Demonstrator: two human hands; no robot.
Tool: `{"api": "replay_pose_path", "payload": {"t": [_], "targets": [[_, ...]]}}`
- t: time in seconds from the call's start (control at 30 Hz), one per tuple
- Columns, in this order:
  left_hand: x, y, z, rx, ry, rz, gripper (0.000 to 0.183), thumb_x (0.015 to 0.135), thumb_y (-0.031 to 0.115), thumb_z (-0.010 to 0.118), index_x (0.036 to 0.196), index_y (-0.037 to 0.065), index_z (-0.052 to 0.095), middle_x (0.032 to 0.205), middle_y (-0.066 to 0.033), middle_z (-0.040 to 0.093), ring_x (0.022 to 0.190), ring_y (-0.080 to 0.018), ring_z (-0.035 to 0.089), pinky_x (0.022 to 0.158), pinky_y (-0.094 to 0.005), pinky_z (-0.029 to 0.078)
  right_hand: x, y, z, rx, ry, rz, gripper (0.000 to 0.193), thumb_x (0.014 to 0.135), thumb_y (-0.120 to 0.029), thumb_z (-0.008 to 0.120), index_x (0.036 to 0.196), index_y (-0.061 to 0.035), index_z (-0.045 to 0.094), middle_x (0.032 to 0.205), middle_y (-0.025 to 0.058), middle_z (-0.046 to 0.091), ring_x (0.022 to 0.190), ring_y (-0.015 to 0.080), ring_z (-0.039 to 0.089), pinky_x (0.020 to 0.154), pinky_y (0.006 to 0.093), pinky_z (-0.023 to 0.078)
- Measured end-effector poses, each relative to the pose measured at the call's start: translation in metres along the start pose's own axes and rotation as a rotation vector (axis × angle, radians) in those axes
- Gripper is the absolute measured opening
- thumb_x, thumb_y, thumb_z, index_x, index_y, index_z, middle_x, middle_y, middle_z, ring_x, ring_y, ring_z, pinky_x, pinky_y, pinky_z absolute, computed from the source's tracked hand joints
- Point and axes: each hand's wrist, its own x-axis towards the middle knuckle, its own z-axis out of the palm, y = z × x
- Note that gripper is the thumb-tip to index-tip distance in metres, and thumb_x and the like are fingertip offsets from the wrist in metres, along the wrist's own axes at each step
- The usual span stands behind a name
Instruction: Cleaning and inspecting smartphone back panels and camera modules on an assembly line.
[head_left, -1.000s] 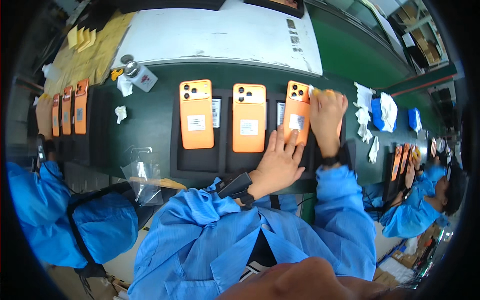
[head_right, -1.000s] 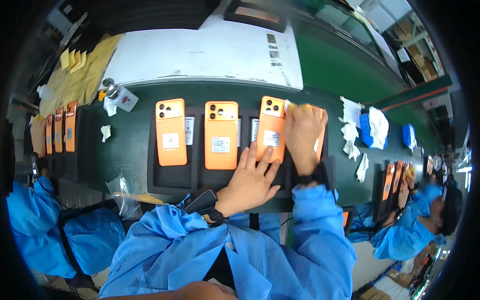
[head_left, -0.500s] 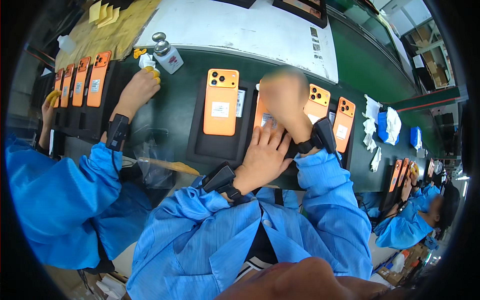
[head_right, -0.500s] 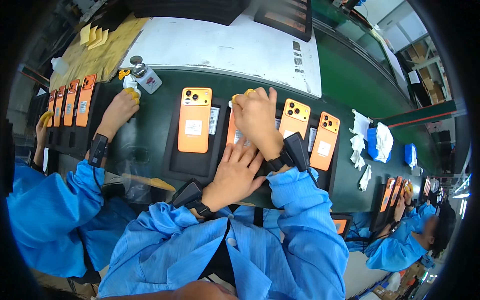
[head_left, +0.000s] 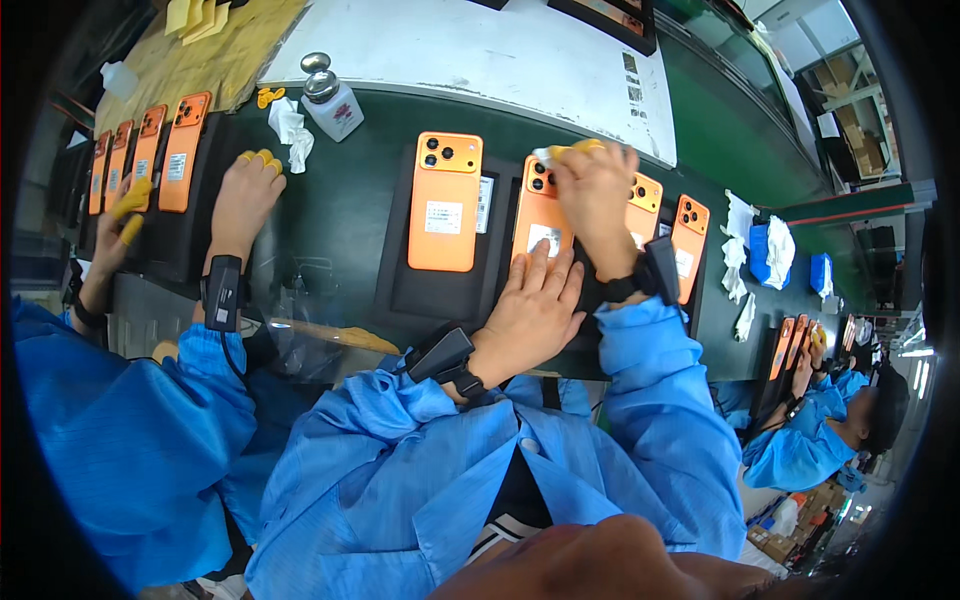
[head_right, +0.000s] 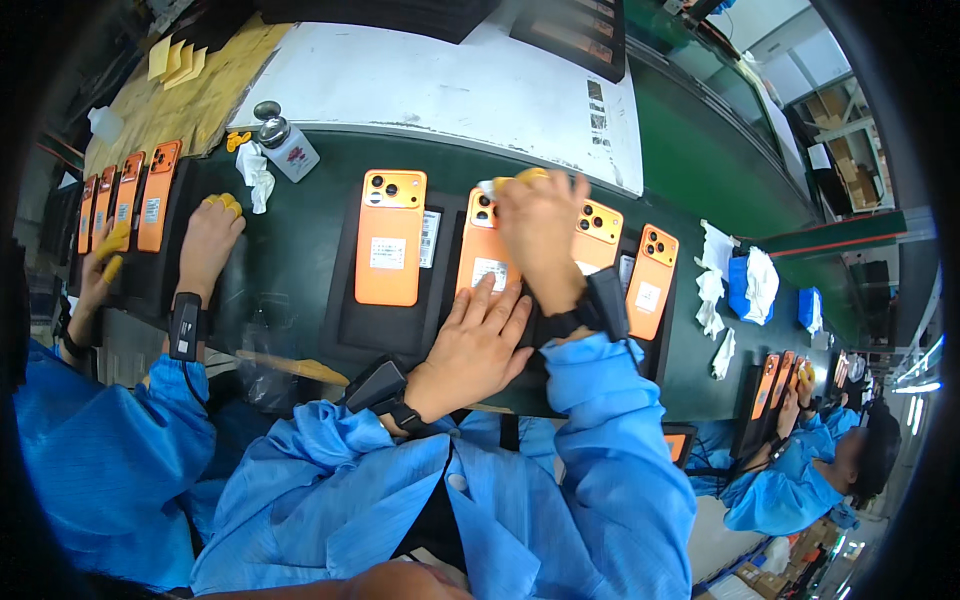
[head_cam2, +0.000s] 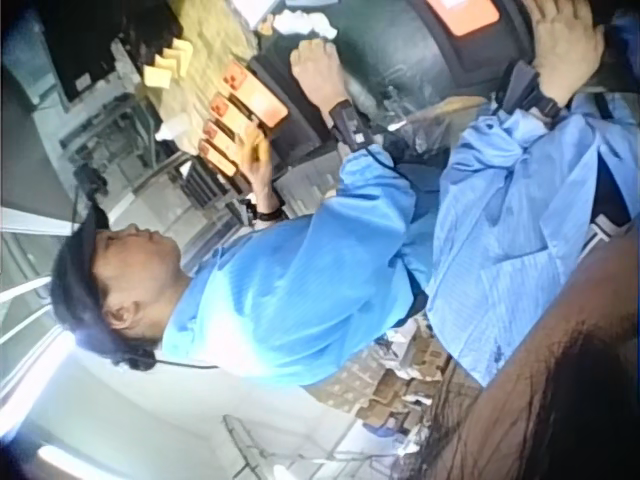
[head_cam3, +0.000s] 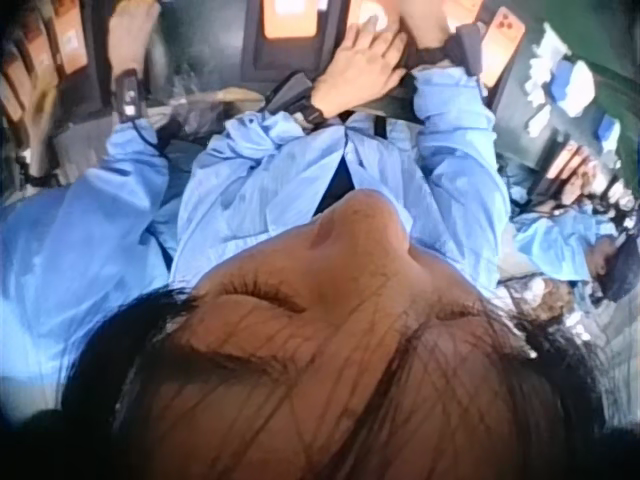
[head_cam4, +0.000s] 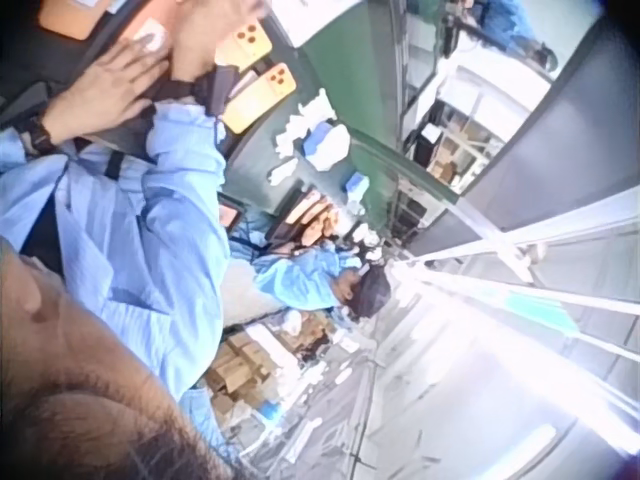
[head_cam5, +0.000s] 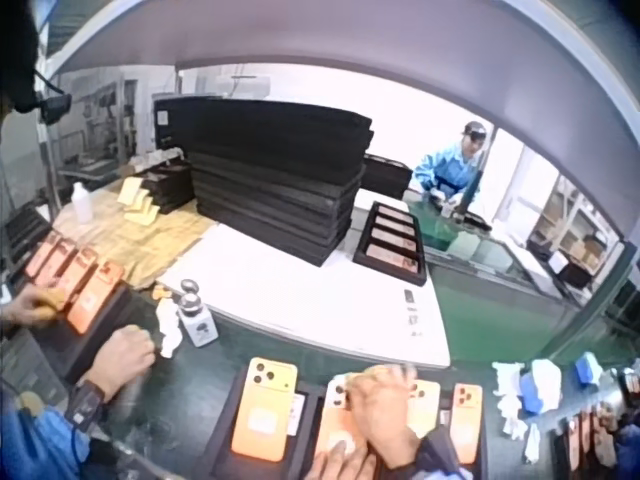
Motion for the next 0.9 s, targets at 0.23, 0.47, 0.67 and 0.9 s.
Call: {"api": "replay_pose_path", "payload": {"t": [0.23,0.47,0.67,0.9], "targets": [[0.002,0.003,0.001,0.036,-0.090,-0.017,0.062,0.086,0.037,0.068,0.133,-0.002,0.058,0.141,-0.0205,0.053,0.133,-0.0449,0.045,0.108,-0.0568,0.039,-0.024,-0.017,-0.016,0.107,-0.011,-0.055,0.006,0.078,-0.017,0.071,0.075,-0.0128,0.069,0.081,0.0073,0.061,0.091,0.0305,0.058,0.099,0.0577,0.039],[0.007,0.000,0.002,0.009,-0.014,-0.012,0.061,0.087,0.037,0.067,0.133,-0.002,0.057,0.141,-0.0208,0.053,0.133,-0.0455,0.045,0.107,-0.0564,0.041,-0.042,0.002,-0.015,0.073,-0.024,0.015,0.012,0.080,-0.020,0.074,0.072,-0.0119,0.071,0.080,0.0091,0.063,0.087,0.0311,0.057,0.094,0.0533,0.039],[0.003,-0.001,0.001,-0.015,-0.007,-0.014,0.060,0.087,0.035,0.068,0.133,-0.002,0.057,0.142,-0.0227,0.051,0.133,-0.0463,0.045,0.107,-0.0577,0.041,-0.002,0.006,0.001,0.000,0.011,0.060,0.012,0.083,-0.023,0.070,0.076,-0.0139,0.072,0.077,0.0094,0.064,0.087,0.0315,0.058,0.092,0.0515,0.038],[0.005,0.000,0.001,0.010,-0.004,-0.024,0.055,0.085,0.034,0.070,0.126,-0.003,0.061,0.130,-0.0225,0.059,0.131,-0.0447,0.048,0.105,-0.0576,0.042,-0.028,-0.018,-0.020,0.107,0.000,-0.064,0.012,0.081,-0.018,0.072,0.072,-0.0102,0.068,0.080,0.0092,0.062,0.090,0.0306,0.058,0.100,0.0577,0.039]]}}
